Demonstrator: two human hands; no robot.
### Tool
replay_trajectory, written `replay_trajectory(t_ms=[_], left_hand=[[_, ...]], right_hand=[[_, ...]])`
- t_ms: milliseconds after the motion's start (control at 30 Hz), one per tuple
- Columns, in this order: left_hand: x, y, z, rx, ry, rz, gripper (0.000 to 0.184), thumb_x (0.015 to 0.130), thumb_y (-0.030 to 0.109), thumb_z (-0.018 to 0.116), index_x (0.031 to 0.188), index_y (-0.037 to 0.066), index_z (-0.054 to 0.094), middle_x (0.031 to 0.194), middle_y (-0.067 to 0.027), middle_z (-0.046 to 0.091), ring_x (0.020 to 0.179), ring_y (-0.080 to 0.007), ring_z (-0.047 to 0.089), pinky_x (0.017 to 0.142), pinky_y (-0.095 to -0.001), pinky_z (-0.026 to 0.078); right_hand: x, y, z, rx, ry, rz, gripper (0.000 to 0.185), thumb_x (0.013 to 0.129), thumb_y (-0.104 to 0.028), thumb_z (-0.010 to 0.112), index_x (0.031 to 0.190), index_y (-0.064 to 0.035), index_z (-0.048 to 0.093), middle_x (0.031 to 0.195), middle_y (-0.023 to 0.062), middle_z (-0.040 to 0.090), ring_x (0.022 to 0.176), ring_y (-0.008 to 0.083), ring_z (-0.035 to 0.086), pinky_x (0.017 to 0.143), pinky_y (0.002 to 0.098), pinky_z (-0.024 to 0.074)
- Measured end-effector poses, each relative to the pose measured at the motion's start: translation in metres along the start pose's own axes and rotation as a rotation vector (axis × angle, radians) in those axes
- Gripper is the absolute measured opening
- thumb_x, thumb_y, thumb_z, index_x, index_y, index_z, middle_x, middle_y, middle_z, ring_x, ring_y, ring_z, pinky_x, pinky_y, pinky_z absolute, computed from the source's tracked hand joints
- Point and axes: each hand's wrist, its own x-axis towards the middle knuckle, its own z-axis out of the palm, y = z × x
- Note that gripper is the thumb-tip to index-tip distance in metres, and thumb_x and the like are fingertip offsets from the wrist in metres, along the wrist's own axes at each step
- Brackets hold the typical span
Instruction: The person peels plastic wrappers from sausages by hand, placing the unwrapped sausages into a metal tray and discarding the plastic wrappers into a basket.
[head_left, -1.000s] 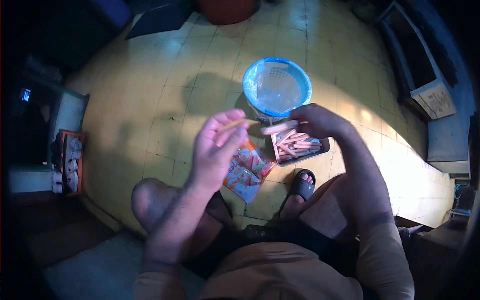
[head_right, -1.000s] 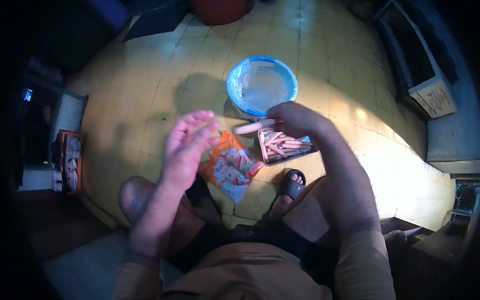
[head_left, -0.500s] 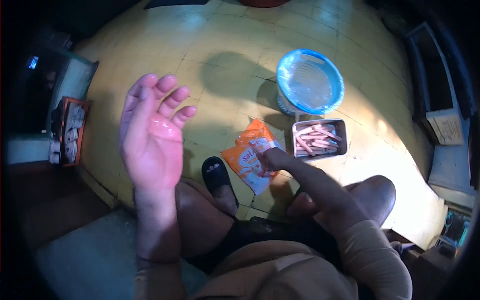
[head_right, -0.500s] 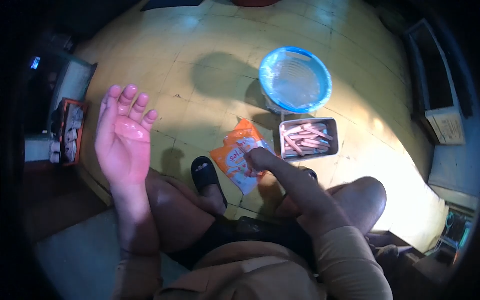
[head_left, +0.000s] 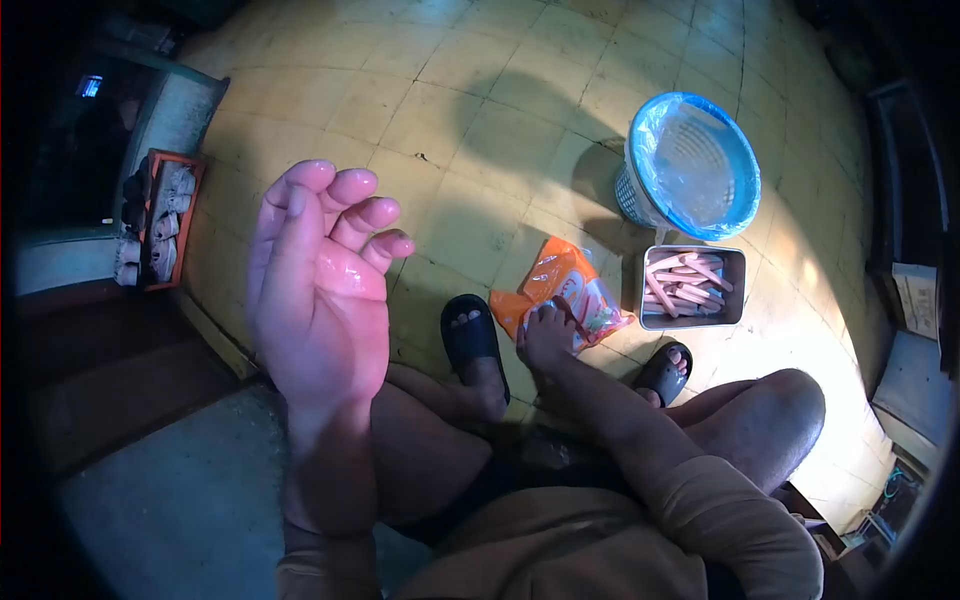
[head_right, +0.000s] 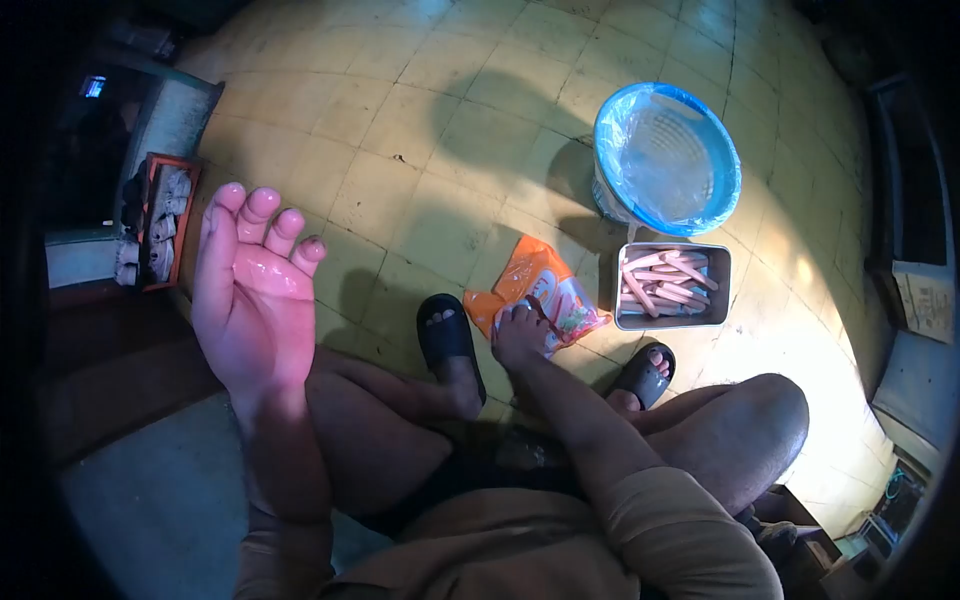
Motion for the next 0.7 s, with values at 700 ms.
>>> replay_trajectory(t_ms=[700], left_hand=[[-0.010, -0.007, 0.019, -0.018, -0.027, -0.020, 0.023, 0.103, 0.024, 0.041, 0.116, 0.011, 0.054, 0.107, -0.0043, 0.062, 0.094, -0.0167, 0.058, 0.078, -0.0348, 0.047]], right_hand=[[0.060, 0.083, -0.027, 0.069, 0.244, 0.161, 0.058, 0.070, -0.014, 0.072, 0.118, -0.0020, 0.041, 0.109, 0.0227, 0.054, 0.106, 0.0383, 0.057, 0.091, 0.0456, 0.0475]])
